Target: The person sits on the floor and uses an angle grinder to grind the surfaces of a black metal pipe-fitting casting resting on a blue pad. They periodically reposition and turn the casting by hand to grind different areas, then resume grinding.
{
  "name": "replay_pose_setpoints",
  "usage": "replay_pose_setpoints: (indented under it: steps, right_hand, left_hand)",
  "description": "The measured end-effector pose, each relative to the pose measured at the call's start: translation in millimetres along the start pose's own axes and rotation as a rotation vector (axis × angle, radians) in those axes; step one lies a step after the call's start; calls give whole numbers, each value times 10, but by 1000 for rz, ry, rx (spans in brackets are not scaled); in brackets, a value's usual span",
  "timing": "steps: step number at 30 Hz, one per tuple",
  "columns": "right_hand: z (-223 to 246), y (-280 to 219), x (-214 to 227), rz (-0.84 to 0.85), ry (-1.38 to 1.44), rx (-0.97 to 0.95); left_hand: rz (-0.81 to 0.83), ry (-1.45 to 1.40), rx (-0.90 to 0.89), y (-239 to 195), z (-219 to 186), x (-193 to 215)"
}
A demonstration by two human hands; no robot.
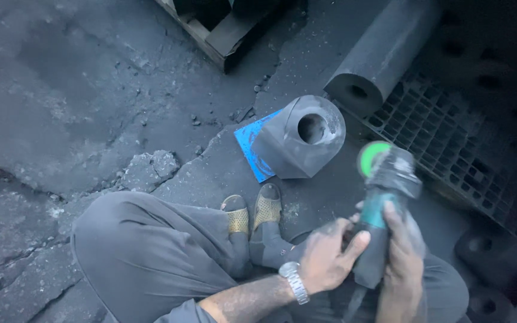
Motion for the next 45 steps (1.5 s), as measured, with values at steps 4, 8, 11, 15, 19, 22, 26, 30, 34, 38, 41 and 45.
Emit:
replay_pose_setpoints:
  steps: [4,8,11,15,19,22,26,30,34,38,41,45]
  right_hand:
    - [-223,23,360,-49,131,73]
    - [-449,63,617,-65,235,48]
    - [-556,112,644,-56,264,28]
    - [-515,42,565,-169,161,6]
    - [-656,171,691,102,322,102]
    - [-604,119,645,88,298,95]
    - [-557,59,543,162,292,130]
    - [-499,11,488,211,256,129]
    - [-493,42,434,232,206,95]
    - [-265,-15,240,215,118,77]
    - [-239,58,196,214,55,83]
    - [-81,27,31,204,-24,58]
  left_hand:
    - [-359,403,-576,167,16,302]
    - [-560,787,-684,566,-47,518]
    - [-537,972,-605,938,67,630]
    - [-341,1095,-534,1238,56,759]
    - [-171,1013,-673,1292,77,1207]
    - [15,1024,-791,1299,-19,1495]
    - [243,1079,-740,1396,-208,1681]
    - [342,1082,-714,1485,-226,1640]
    - [231,1116,-738,1136,-337,1412]
    - [-115,802,-670,525,-569,934]
    - [-101,364,-202,237,-342,466]
    - [158,-124,67,18,410,-28]
Point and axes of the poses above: each hand's wrist, its own y-axis towards the middle knuckle, its own x-axis out of the back of the hand, z = x × y, the point moved 2 cm from there along y, towards the middle knuckle, and after that the axes turned 7 degrees about -y, right-handed, at the moved point
